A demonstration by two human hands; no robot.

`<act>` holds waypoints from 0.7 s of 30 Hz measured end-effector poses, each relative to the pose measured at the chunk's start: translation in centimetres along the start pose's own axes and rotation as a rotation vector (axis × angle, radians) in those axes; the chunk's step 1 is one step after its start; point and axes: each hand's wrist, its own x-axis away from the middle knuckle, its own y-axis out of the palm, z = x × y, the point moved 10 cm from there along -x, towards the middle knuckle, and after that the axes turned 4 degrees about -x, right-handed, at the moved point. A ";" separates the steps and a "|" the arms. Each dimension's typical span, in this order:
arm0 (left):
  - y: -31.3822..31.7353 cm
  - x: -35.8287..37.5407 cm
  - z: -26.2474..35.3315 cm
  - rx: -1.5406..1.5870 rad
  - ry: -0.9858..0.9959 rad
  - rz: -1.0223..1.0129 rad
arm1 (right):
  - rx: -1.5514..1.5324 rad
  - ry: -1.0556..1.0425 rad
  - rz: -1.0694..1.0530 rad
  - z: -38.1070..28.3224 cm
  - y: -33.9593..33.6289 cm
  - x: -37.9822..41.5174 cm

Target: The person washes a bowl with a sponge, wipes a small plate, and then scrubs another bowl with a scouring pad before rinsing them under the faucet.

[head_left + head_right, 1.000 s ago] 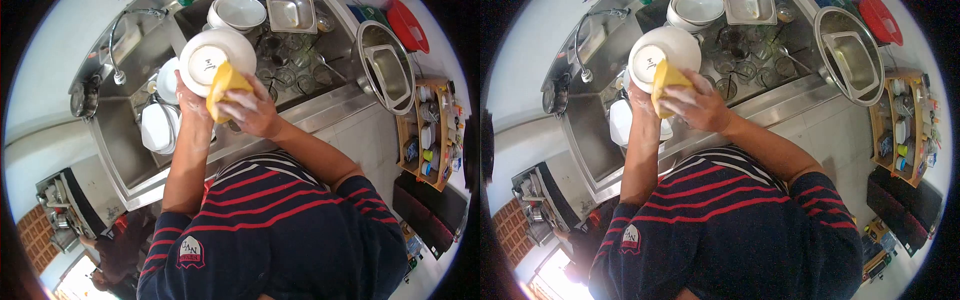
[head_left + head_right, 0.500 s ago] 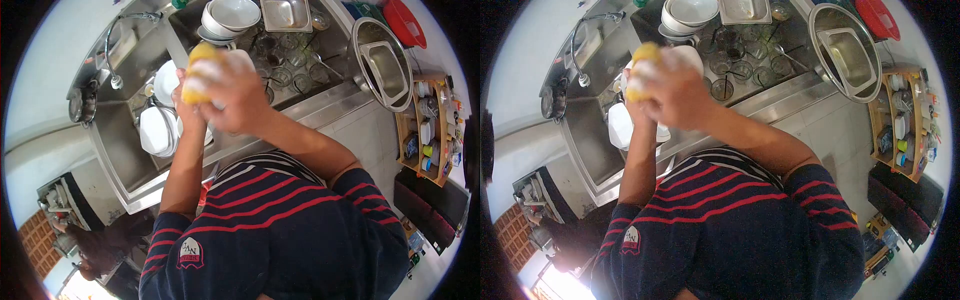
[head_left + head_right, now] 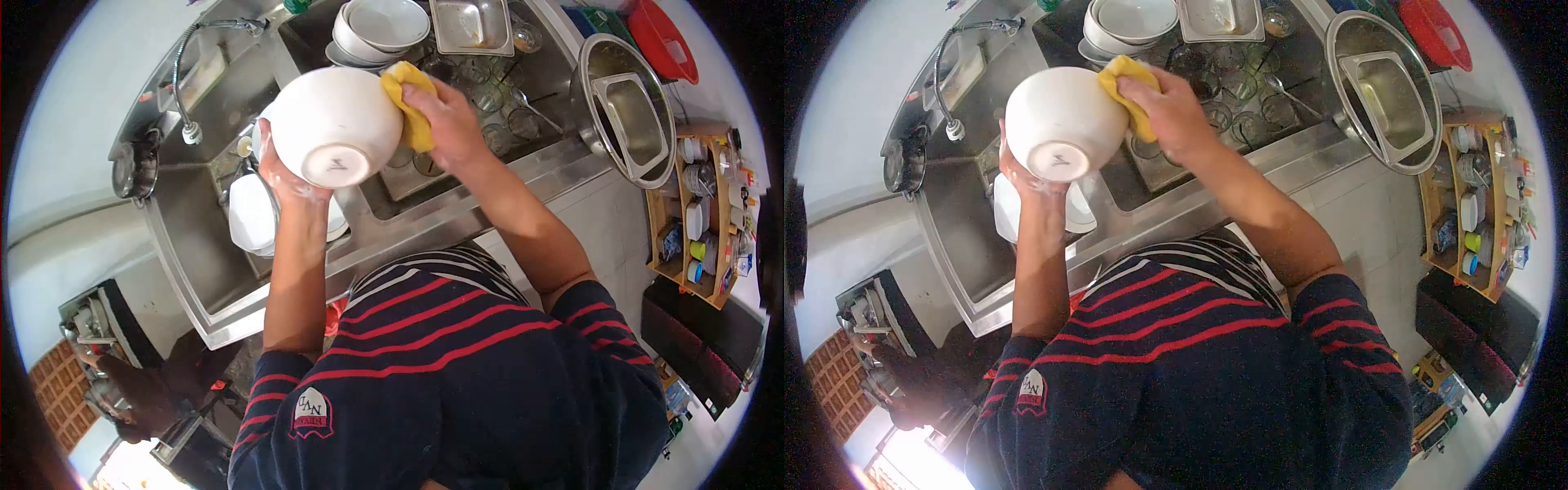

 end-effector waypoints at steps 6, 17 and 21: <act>-1.4 1.4 -3.9 0.159 -0.081 0.188 | -0.265 -0.189 0.217 1.1 -1.2 2.8; -2.1 0.9 -1.2 -0.109 0.097 0.160 | 0.706 -0.423 0.145 -4.2 0.3 0.6; -0.9 1.7 0.7 -0.176 0.189 0.184 | 1.091 -0.992 -0.095 -6.7 8.7 5.8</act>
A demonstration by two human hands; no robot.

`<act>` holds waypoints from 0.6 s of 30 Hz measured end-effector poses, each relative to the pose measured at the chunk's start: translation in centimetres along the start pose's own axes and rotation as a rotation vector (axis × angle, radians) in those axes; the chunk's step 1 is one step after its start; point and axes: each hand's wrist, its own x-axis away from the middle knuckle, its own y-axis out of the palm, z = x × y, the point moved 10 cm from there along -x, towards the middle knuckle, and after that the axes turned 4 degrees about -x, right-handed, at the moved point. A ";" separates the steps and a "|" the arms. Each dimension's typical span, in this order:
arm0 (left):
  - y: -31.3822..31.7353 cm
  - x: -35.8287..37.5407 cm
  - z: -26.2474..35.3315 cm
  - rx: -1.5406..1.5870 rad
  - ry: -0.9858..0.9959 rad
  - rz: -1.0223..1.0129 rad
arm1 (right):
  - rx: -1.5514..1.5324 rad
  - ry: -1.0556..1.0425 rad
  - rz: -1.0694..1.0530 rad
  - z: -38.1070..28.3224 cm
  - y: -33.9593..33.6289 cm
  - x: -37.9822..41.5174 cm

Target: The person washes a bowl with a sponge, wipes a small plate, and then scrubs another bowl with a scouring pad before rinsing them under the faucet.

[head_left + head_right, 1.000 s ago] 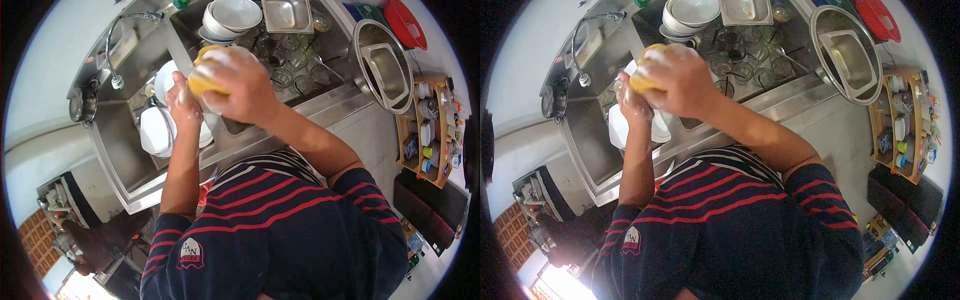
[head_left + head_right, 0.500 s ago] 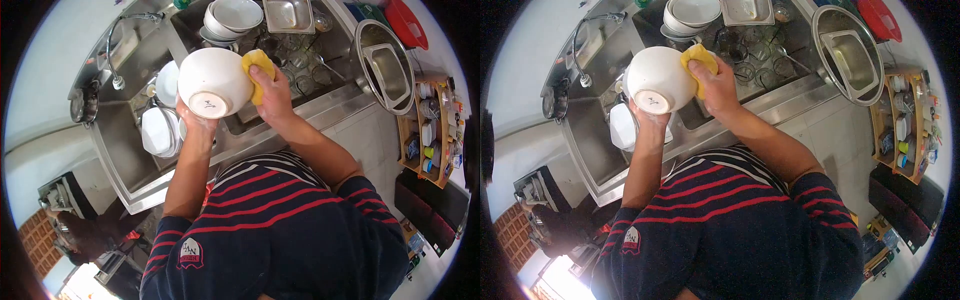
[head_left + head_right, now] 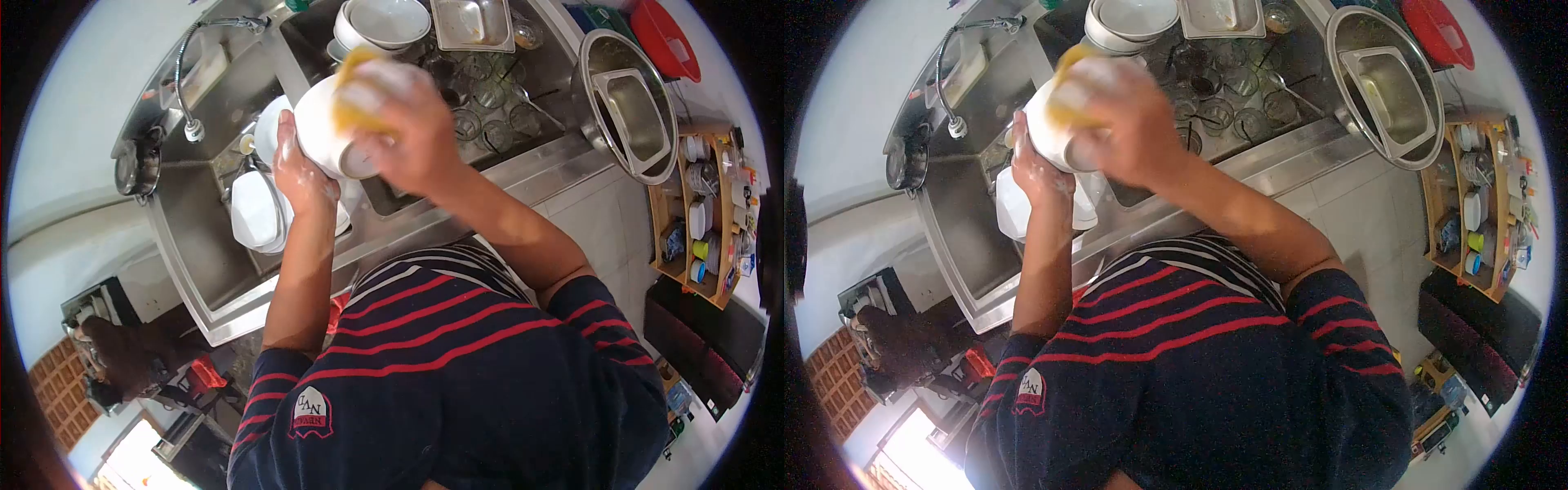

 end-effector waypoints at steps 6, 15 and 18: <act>0.1 -0.1 1.0 -0.036 -0.004 -0.030 | 0.038 -0.253 -0.128 -2.3 1.4 1.6; -2.4 -0.5 0.3 -0.034 0.025 0.058 | -1.234 1.217 0.576 13.5 1.9 7.3; -2.6 -0.2 -0.3 -0.010 -0.010 0.108 | -0.807 0.949 0.472 12.6 -0.2 5.8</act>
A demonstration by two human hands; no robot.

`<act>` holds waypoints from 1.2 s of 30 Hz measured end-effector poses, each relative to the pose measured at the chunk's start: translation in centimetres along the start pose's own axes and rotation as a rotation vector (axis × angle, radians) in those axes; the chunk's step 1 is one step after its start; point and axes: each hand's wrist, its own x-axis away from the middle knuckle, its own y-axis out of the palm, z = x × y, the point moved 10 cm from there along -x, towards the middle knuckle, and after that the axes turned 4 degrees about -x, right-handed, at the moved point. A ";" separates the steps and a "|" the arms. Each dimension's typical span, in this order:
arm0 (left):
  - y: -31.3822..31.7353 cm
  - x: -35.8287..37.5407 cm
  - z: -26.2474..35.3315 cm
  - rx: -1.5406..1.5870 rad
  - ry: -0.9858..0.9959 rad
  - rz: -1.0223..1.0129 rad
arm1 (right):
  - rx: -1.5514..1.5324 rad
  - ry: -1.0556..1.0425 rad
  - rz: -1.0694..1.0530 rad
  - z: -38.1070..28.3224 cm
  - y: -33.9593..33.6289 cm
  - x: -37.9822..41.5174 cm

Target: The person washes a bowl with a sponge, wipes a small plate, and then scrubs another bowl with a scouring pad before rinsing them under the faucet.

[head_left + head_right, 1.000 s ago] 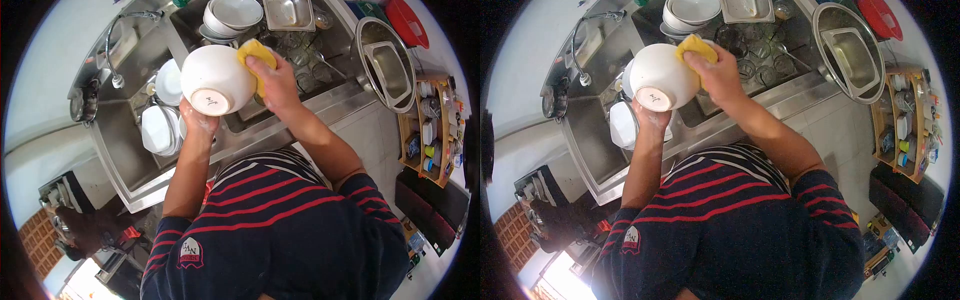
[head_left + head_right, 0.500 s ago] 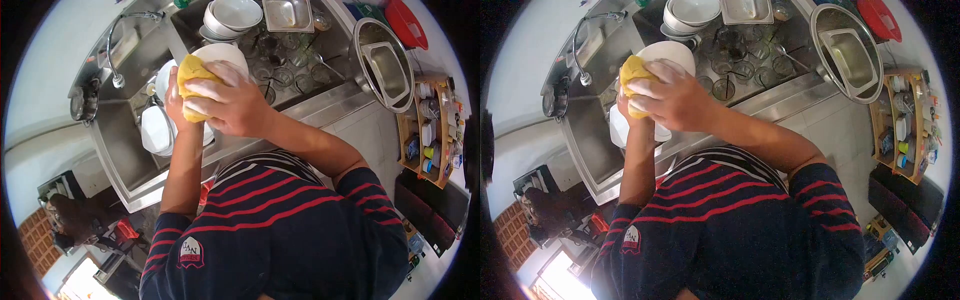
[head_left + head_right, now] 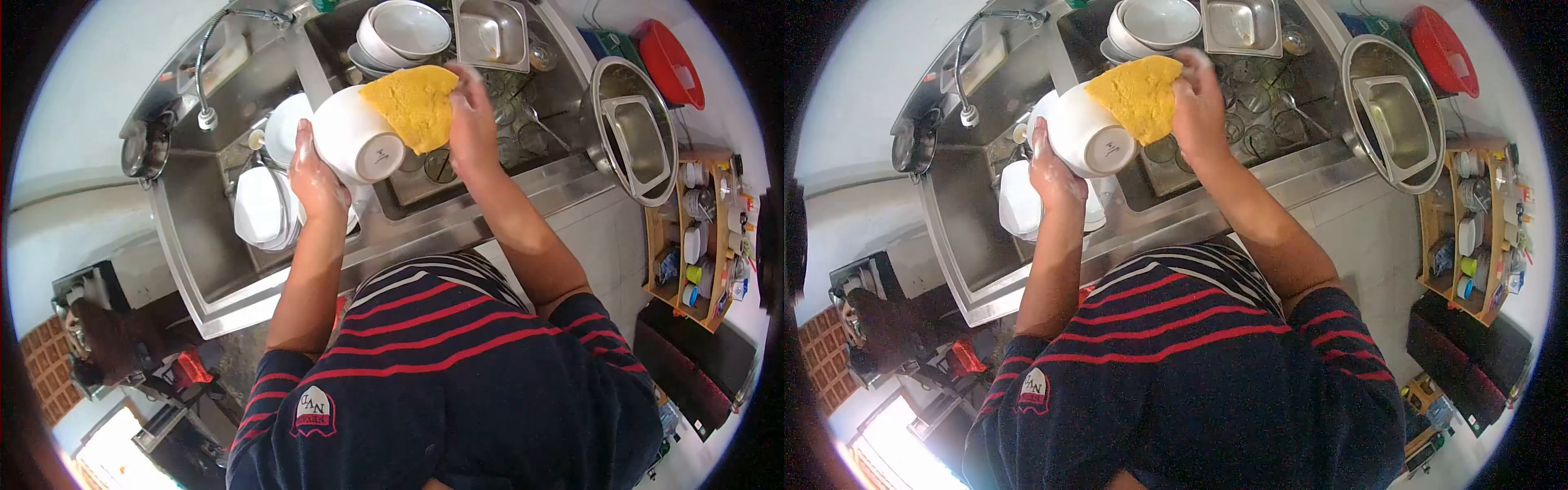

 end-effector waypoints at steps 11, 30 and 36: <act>-0.2 0.9 0.3 -0.077 0.021 0.029 | 1.098 -0.729 -0.257 -4.7 7.5 3.1; 0.9 5.1 9.2 -0.680 0.847 0.111 | 0.779 -0.891 -0.473 -6.1 12.5 9.6; -3.9 4.5 9.4 -0.873 0.391 0.181 | 0.673 -0.625 -0.670 -3.5 14.1 8.4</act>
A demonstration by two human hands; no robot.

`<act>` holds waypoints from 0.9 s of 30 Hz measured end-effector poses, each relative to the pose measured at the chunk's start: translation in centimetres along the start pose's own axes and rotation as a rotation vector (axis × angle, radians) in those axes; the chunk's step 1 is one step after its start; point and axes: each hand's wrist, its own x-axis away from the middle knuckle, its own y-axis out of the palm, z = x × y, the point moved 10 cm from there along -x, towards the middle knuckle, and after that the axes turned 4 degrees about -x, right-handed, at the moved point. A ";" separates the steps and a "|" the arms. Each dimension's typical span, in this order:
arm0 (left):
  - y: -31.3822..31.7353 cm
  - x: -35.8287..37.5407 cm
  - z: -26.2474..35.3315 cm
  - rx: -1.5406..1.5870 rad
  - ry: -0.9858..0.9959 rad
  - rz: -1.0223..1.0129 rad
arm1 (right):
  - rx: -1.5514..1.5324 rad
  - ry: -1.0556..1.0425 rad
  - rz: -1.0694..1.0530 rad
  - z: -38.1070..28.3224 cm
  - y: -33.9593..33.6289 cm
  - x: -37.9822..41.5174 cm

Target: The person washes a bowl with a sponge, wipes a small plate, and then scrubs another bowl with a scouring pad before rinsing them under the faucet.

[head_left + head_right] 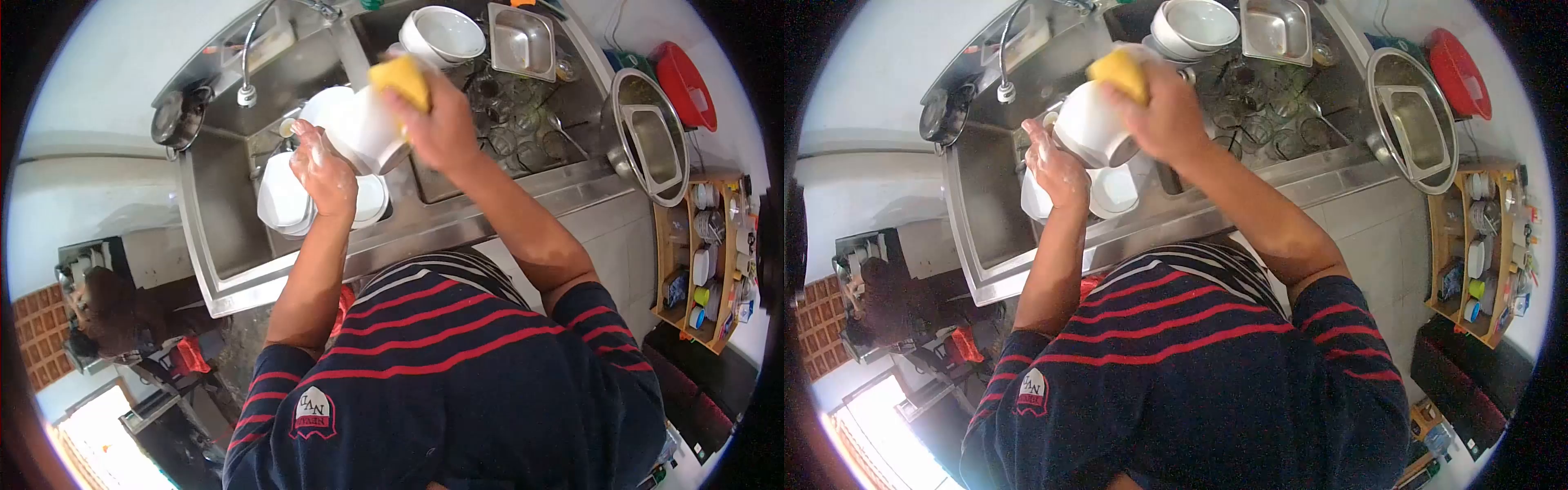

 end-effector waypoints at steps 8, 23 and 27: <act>-5.5 -2.3 -1.0 0.133 0.844 0.103 | 0.353 -0.330 0.004 -9.2 8.2 0.6; -10.6 -9.7 -6.8 1.273 -0.209 -0.378 | -1.073 0.717 0.587 1.9 18.4 4.9; -8.4 -10.3 -12.1 1.349 -0.435 -0.343 | 0.023 -0.037 0.425 -6.7 17.7 1.7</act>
